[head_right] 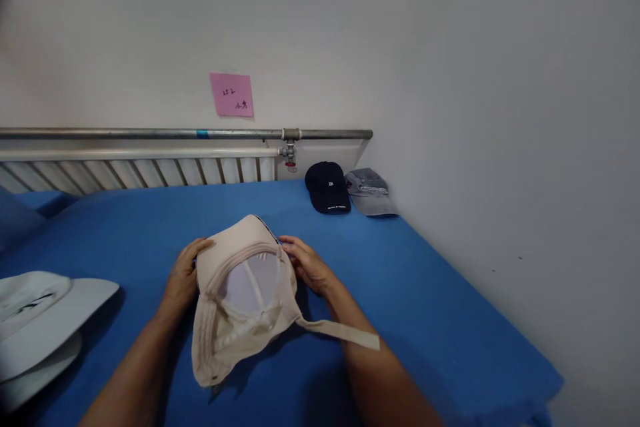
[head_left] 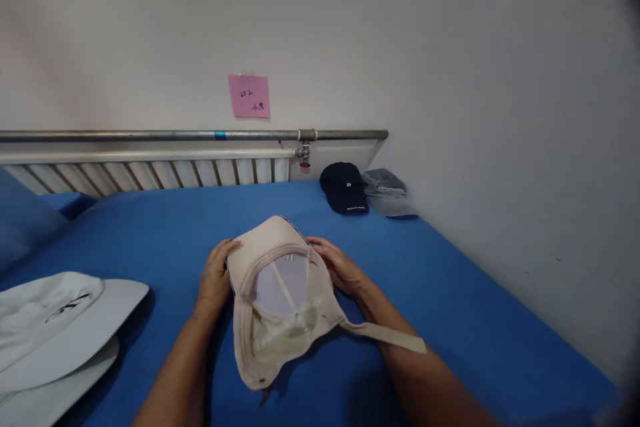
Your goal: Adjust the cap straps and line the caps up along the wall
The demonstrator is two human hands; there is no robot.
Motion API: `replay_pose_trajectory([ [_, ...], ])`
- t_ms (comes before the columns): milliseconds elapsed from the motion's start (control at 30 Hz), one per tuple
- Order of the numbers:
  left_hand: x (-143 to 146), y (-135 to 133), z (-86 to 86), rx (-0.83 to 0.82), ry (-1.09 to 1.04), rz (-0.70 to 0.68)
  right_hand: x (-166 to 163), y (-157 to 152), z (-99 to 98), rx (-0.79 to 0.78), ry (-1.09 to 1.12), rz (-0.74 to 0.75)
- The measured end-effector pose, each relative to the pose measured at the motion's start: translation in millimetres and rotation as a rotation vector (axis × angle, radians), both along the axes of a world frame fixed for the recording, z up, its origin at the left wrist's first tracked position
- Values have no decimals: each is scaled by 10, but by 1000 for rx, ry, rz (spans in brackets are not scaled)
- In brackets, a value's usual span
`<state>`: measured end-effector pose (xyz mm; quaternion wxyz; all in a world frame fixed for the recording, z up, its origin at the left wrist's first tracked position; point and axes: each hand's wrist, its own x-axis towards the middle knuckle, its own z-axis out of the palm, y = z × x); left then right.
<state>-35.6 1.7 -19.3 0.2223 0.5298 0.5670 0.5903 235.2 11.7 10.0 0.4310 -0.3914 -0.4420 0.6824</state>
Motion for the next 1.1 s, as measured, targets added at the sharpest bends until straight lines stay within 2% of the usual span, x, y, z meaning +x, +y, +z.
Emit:
replay_pose_trajectory([
  [67, -10, 14, 0, -3, 16, 28, -34, 33, -42, 39, -36, 12],
  [267, -89, 25, -5, -8, 87, 67, -64, 48, -26, 153, -124, -154],
  [400, -116, -97, 116, 3, 180, 80, -55, 66, -9, 153, -181, -222],
  [467, -111, -184, 208, -30, 207, 21, -49, 87, -5, 186, -234, -289],
  [567, -124, -290, 331, -119, 118, -173, -6, 69, 16, 285, -299, -376],
  [700, -240, -361, 445, -215, -16, -479, 135, -161, 56, 588, -392, -325],
  [767, -314, -399, 509, -220, -34, -570, 209, -349, 65, 760, -471, -255],
  [933, -375, -537, 731, -316, -15, -796, 272, -800, 93, 1184, -719, -204],
  [1100, -316, -592, 835, -315, 180, -805, 211, -1054, 192, 1433, -987, -138],
])
